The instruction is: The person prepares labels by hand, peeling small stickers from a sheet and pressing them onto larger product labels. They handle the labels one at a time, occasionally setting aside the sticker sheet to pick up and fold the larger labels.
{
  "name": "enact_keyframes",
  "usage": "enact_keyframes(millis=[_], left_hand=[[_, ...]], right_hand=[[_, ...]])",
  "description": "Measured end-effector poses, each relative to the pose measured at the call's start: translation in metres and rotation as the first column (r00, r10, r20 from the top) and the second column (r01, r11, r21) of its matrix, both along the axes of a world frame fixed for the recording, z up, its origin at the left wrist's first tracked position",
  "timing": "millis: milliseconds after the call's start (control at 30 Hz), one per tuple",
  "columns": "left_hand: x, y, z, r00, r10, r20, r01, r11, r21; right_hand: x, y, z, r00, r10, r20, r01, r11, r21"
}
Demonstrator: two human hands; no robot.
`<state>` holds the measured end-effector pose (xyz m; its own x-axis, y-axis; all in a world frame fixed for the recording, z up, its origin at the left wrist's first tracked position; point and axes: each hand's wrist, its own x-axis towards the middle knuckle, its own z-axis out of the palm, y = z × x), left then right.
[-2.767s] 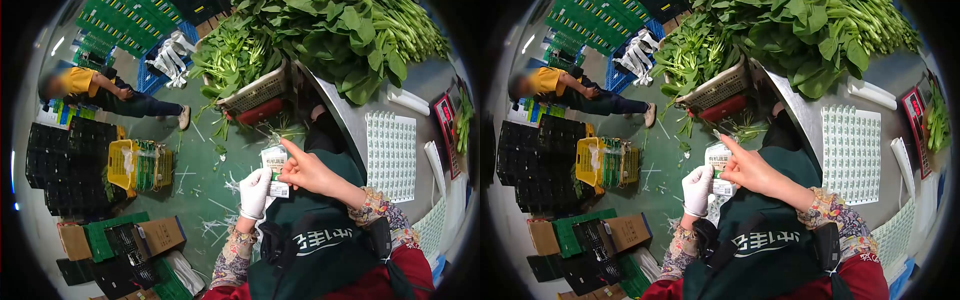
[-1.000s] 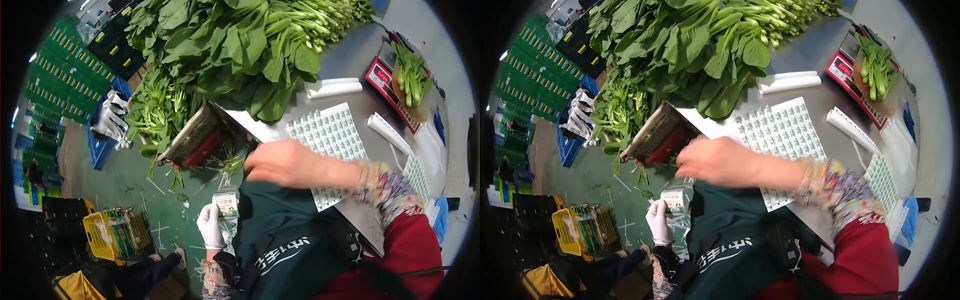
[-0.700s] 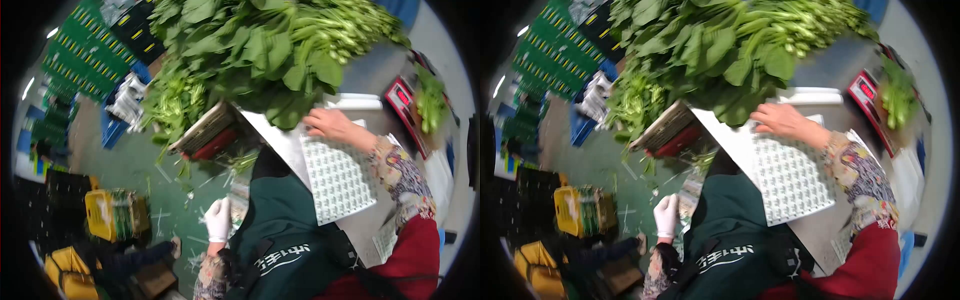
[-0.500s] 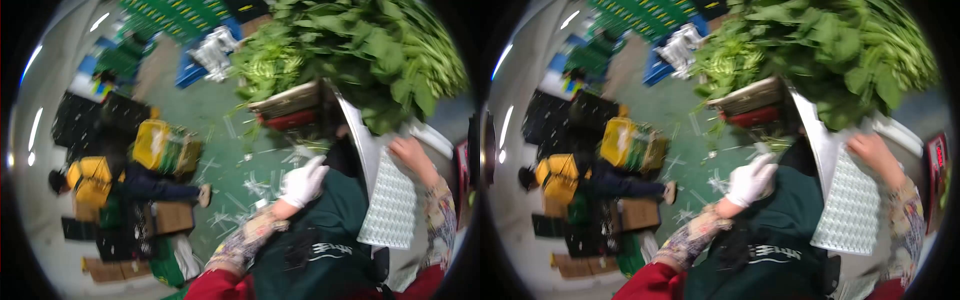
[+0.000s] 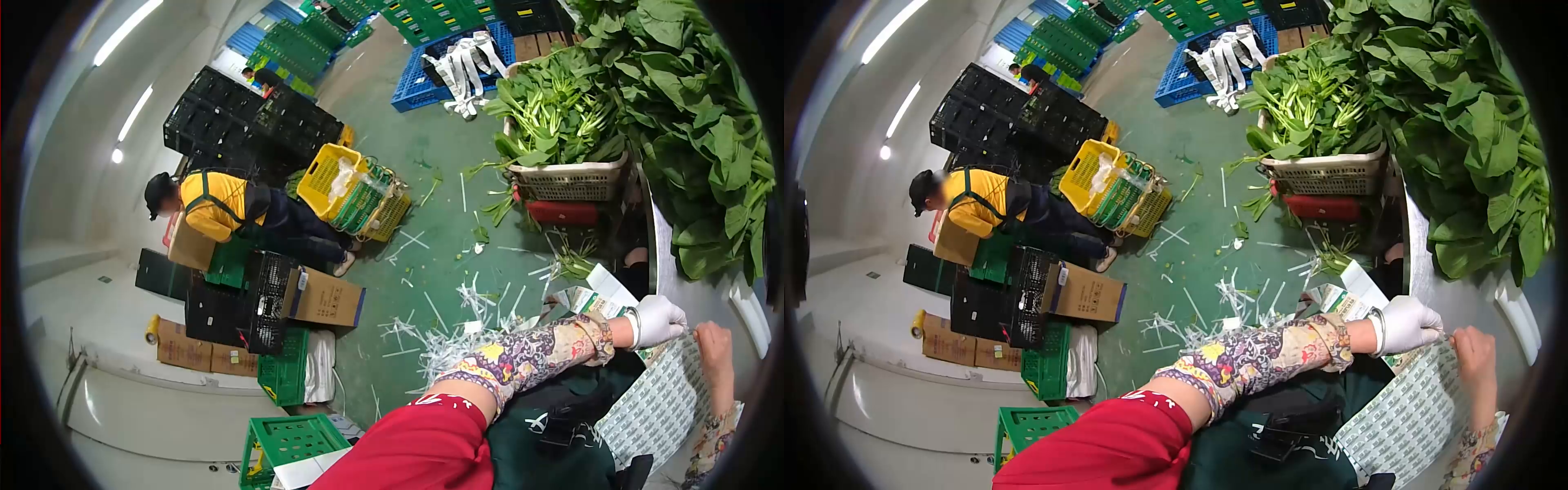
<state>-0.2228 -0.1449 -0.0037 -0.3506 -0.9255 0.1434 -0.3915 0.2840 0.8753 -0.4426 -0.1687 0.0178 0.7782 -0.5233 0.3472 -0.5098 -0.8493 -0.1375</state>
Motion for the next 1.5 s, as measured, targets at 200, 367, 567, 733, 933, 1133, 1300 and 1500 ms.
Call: enact_keyframes(millis=[200, 367, 567, 733, 933, 1133, 1300, 1500], left_hand=[[-0.004, -0.003, -0.012, 0.994, 0.112, -0.008, -0.111, 0.992, 0.056], [0.003, 0.0, -0.013, 0.957, 0.265, -0.121, -0.261, 0.964, 0.05], [0.09, 0.011, 0.025, 0.897, 0.437, 0.066, -0.324, 0.751, -0.575], [0.121, 0.042, 0.074, 0.676, 0.64, -0.364, -0.582, 0.768, 0.269], [0.157, 0.072, 0.07, 0.594, 0.485, -0.642, -0.412, 0.868, 0.275], [0.221, 0.119, 0.051, 0.854, 0.444, -0.271, -0.244, 0.802, 0.546], [0.209, 0.131, 0.042, 0.708, 0.611, -0.356, -0.373, 0.75, 0.547], [0.195, 0.124, 0.038, 0.752, 0.591, -0.292, -0.454, 0.786, 0.419]], right_hand=[[-0.056, -0.008, -0.039, 0.989, -0.103, 0.105, 0.099, 0.994, 0.046], [-0.084, -0.007, -0.04, 0.684, -0.671, 0.287, 0.394, 0.671, 0.629], [0.071, 0.054, 0.043, 0.812, -0.431, 0.394, 0.142, 0.801, 0.582], [0.177, 0.069, 0.065, 0.933, -0.141, 0.331, 0.034, 0.951, 0.307], [0.234, 0.072, 0.066, 0.946, -0.1, 0.307, 0.084, 0.994, 0.067], [0.235, 0.048, 0.07, 0.922, -0.227, 0.314, 0.106, 0.927, 0.359], [0.225, 0.046, 0.046, 0.935, -0.279, 0.221, 0.153, 0.875, 0.46], [0.244, 0.071, 0.05, 0.858, -0.211, 0.469, -0.375, 0.368, 0.851]])
